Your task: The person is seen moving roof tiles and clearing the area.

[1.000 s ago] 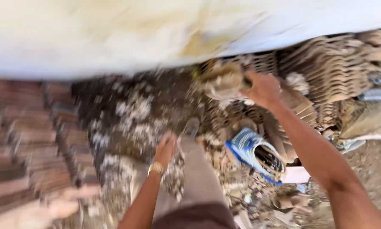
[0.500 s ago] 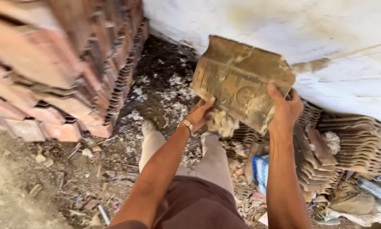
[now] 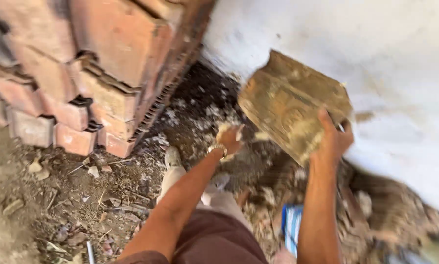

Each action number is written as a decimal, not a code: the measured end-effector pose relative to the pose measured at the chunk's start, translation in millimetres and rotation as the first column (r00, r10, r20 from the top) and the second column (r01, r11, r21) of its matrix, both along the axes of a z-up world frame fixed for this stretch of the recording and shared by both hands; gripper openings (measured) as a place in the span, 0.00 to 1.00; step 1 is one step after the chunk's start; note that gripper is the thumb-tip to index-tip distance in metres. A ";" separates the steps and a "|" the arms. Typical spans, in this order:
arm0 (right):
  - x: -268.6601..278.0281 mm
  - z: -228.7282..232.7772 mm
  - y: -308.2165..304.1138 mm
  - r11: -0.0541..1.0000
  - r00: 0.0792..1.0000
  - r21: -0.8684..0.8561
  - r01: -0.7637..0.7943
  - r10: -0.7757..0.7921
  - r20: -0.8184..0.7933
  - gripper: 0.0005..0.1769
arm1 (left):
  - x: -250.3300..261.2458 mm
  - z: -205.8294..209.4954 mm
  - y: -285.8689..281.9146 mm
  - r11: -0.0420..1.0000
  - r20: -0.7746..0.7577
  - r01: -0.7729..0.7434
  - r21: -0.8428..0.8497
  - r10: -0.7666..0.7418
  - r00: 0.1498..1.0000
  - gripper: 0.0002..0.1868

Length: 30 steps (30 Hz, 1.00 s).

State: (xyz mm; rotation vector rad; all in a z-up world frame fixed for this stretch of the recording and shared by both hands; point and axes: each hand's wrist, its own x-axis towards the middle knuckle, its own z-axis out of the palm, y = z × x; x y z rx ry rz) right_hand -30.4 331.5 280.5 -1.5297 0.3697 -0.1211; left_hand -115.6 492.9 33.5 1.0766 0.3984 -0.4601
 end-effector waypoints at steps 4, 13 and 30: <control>-10.1 -0.3 -13.0 0.986 0.990 -0.118 -0.114 0.123 0.072 0.26 | -17.2 52.4 -24.2 0.890 -0.196 -0.279 -0.360 0.221 0.956 0.47; -27.5 -6.0 0.6 0.971 0.972 0.061 -0.232 0.230 0.046 0.26 | -68.7 -23.4 -49.0 0.760 -0.041 -0.416 -0.498 0.459 0.888 0.24; -51.8 91.1 304.9 0.179 0.372 -0.703 -0.688 0.919 -0.130 0.41 | -138.2 33.7 238.3 -0.060 0.456 -0.889 0.454 0.873 0.174 0.37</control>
